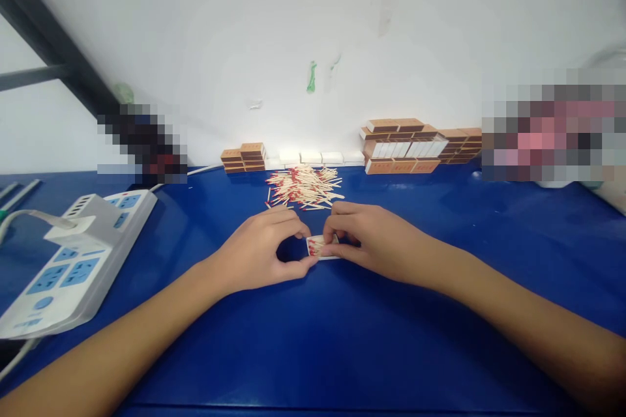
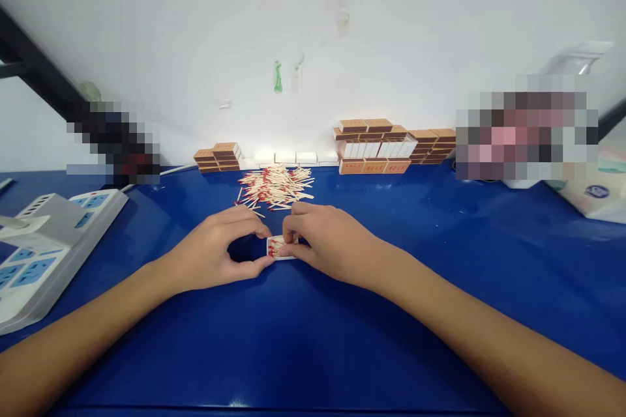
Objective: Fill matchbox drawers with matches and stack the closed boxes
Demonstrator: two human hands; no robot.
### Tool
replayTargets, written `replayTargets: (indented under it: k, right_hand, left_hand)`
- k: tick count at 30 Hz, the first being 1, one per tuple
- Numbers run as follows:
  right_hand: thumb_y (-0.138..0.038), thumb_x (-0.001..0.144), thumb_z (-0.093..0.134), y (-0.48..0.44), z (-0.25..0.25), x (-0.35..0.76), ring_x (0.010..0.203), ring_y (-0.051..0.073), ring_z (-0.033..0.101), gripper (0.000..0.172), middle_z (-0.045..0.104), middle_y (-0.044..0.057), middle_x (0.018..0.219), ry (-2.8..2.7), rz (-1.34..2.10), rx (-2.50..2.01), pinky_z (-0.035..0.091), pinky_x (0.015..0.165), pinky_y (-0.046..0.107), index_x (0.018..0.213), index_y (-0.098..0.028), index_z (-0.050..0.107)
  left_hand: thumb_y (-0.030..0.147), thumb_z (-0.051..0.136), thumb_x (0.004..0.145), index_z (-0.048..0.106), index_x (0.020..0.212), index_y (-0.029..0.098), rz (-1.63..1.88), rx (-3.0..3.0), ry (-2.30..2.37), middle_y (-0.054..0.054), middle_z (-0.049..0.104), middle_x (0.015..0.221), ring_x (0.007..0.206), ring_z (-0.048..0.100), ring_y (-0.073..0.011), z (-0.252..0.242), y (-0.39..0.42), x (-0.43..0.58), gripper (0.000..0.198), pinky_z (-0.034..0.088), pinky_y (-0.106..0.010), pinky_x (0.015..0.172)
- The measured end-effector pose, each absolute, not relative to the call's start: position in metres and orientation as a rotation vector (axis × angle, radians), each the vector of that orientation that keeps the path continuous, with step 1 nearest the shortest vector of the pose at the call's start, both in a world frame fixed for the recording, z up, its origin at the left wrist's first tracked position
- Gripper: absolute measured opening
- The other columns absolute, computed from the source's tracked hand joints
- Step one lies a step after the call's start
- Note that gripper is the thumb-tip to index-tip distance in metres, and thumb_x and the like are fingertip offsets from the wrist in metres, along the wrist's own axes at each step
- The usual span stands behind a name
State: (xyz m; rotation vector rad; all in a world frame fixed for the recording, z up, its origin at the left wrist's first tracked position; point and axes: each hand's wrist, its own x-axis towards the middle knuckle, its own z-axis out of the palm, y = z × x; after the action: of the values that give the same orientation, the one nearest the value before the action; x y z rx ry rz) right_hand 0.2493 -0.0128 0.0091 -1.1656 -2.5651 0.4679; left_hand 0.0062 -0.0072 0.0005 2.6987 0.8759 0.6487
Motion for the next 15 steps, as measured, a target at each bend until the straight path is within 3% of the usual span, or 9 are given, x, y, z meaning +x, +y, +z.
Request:
replayTargets:
  k: [8,15]
  right_hand:
    - [-0.035,0.094,0.073,-0.013,0.006,0.242,0.071,0.014,0.056,0.022,0.064,0.001,0.081,-2.451,0.444,-1.205,0.035,0.063,0.027,0.079,-0.02,0.068]
    - [-0.028,0.095,0.07,0.022,-0.012,0.245,0.074,0.014,0.054,0.009,0.063,0.003,0.089,-2.26,0.22,-1.3,0.037,0.067,0.028,0.093,-0.019,0.07]
  left_hand:
    - [0.033,0.071,0.089,0.065,0.096,0.02,0.633,2.693,0.904,-0.003,0.069,0.091,0.085,0.063,-0.0197,-0.001,-0.007,0.006,0.017,0.051,-0.035,0.078]
    - [0.036,0.073,0.088,0.067,0.097,0.02,0.63,2.686,0.915,-0.003,0.069,0.092,0.087,0.063,-0.02,0.002,-0.005,0.005,0.019,0.051,-0.036,0.08]
